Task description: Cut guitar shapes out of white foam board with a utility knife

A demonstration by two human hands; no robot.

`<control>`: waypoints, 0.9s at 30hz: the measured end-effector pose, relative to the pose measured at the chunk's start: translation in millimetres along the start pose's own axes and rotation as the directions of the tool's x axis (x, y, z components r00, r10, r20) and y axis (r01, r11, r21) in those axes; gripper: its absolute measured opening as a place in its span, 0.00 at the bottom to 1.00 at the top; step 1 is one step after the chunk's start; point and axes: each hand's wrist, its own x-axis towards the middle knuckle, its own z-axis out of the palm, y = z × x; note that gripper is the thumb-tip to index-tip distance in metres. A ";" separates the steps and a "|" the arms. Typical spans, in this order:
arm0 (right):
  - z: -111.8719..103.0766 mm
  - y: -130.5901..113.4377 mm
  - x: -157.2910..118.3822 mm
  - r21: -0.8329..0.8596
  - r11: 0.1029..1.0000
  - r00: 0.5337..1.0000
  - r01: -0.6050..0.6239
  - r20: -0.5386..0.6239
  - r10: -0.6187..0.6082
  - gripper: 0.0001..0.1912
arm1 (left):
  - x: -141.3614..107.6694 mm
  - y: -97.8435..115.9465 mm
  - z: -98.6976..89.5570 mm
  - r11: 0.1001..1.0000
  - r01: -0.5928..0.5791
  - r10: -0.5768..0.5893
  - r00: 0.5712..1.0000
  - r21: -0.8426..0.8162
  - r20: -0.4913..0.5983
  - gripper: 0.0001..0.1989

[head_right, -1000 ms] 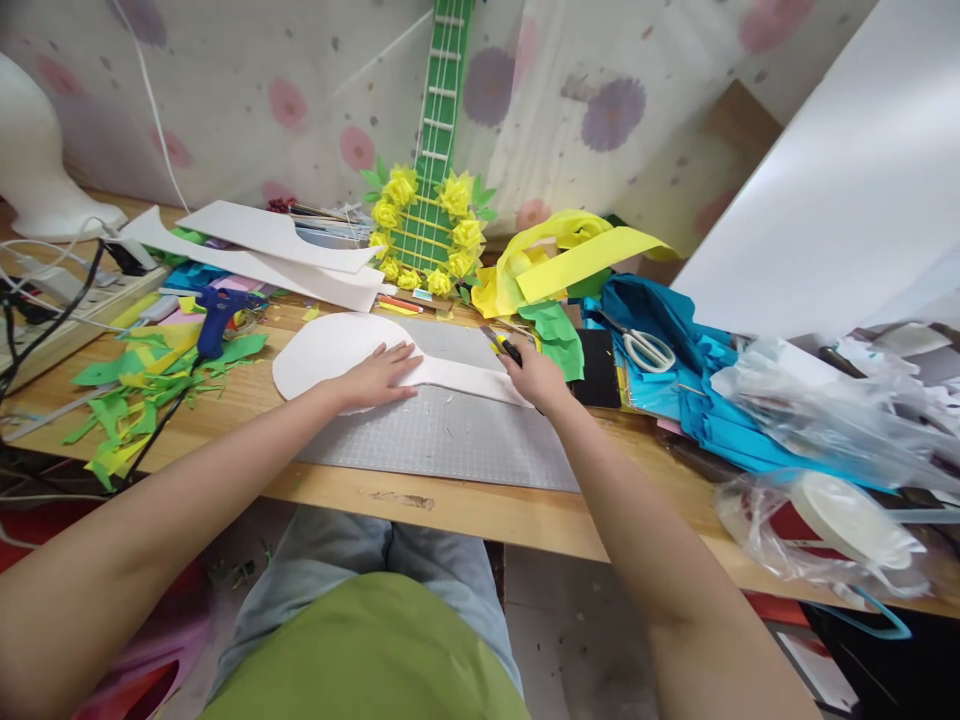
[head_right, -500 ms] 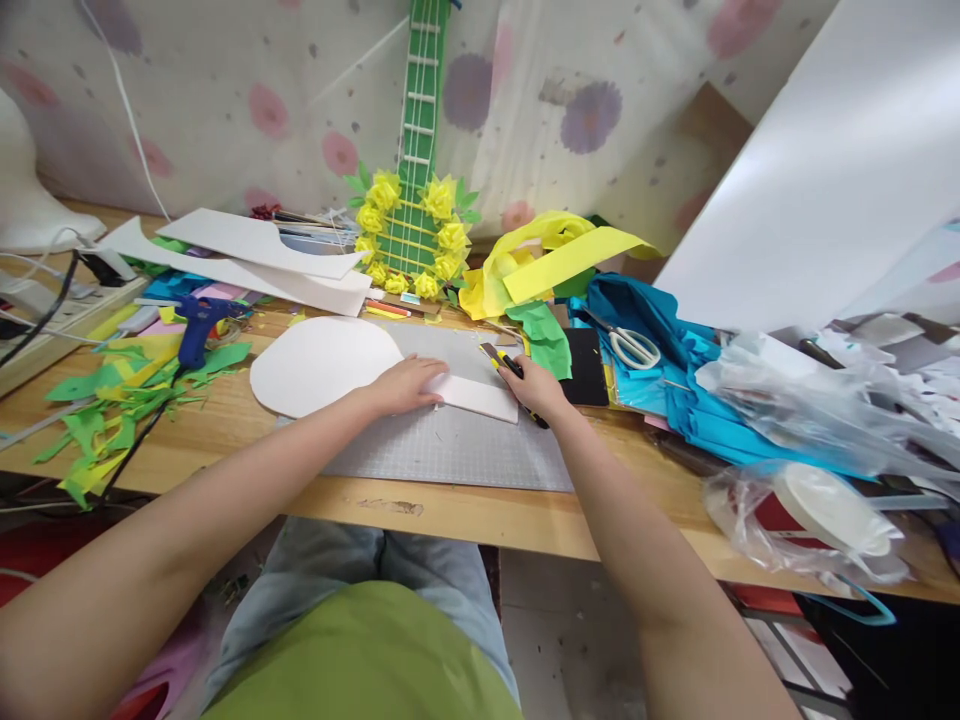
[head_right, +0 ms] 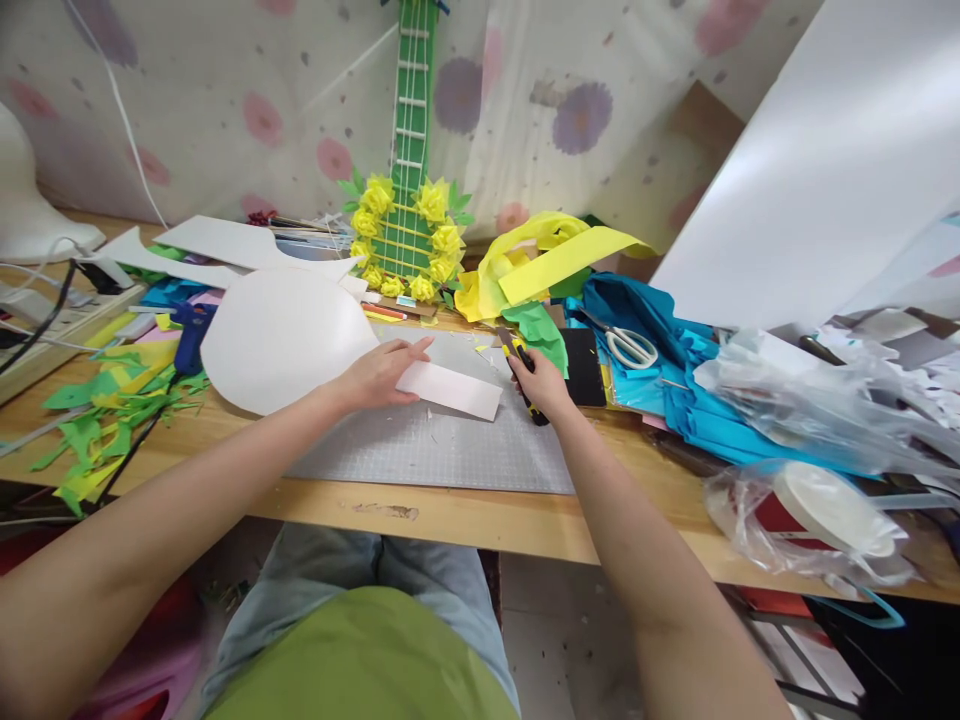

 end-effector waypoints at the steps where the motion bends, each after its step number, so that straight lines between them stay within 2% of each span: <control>1: -0.1 0.7 0.9 0.026 1.000 1.000 -0.008 -0.009 0.009 0.14 | -1.0 0.3 -1.6 1.000 0.020 -0.020 1.000 -0.011 0.007 0.49; 6: -1.2 5.4 2.3 0.108 0.994 0.999 -0.015 -0.033 0.019 0.14 | -2.5 -0.4 -8.5 0.997 0.068 -0.065 0.995 -0.035 0.070 0.46; 10: -2.1 7.1 1.6 0.146 0.989 1.000 0.007 -0.025 -0.004 0.15 | -2.1 -3.8 -10.9 0.996 0.078 -0.075 0.995 -0.047 0.065 0.44; 18: -0.5 -0.3 -1.8 0.109 0.994 1.000 0.000 0.024 -0.002 0.14 | 1.3 -1.7 -10.5 0.997 0.048 -0.044 0.997 -0.059 0.063 0.44; 23: 0.3 -6.9 -2.6 -0.091 0.995 0.995 0.043 0.093 -0.034 0.15 | -1.0 1.6 -4.8 0.997 0.035 -0.028 0.996 -0.076 0.083 0.40; 27: 0.9 -22.0 0.1 -0.411 0.900 0.975 0.144 0.215 -0.058 0.19 | -11.5 3.9 14.7 0.988 0.147 -0.148 0.989 -0.046 -0.016 0.21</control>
